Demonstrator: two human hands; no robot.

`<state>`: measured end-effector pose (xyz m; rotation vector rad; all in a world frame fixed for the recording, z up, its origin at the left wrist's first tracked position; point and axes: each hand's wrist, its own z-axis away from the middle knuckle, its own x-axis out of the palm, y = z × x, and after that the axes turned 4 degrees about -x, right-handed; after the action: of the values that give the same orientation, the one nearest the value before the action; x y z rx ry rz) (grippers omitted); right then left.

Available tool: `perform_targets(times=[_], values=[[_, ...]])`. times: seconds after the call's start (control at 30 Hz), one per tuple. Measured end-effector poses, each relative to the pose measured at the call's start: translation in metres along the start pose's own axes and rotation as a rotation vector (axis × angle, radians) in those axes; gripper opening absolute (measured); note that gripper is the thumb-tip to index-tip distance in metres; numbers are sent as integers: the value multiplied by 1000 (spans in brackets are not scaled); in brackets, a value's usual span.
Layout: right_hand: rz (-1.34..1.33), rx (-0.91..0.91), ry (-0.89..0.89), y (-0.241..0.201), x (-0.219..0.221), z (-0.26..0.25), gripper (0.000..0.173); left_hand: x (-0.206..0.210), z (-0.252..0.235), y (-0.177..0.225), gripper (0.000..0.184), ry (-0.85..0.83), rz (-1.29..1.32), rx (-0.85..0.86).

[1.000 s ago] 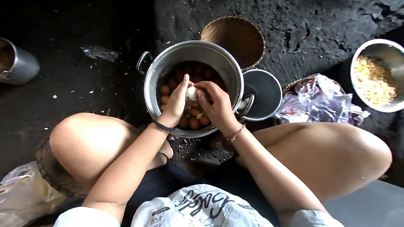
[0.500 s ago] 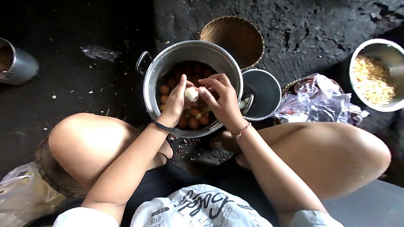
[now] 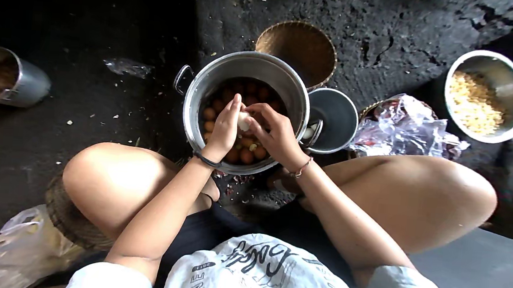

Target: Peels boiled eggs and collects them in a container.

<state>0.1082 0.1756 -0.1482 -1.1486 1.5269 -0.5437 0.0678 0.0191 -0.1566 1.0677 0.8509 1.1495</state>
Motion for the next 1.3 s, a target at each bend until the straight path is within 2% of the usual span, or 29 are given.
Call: perform_targets(times=[0.13,0.3,0.47,0.63,0.83,1.3], values=[[-56,6,14,5,3,1,20,-3,-2,-2,53,-6,-52,43],[14,27,22,5,6,2,22,-4,-3,0,54,-14,-64,42],[-170,165,-80,5,-7,-9,28,-7,-4,1,57,27,-204,62],[-202,148,-65,7,-4,0,17,-8,-3,-2,59,66,-336,130],[-288,200,-89,7,-4,-2,19,-12,-3,-1,59,51,-340,165],[-150,165,-133,0,-7,-10,14,-14,-2,-2,55,15,-380,220]])
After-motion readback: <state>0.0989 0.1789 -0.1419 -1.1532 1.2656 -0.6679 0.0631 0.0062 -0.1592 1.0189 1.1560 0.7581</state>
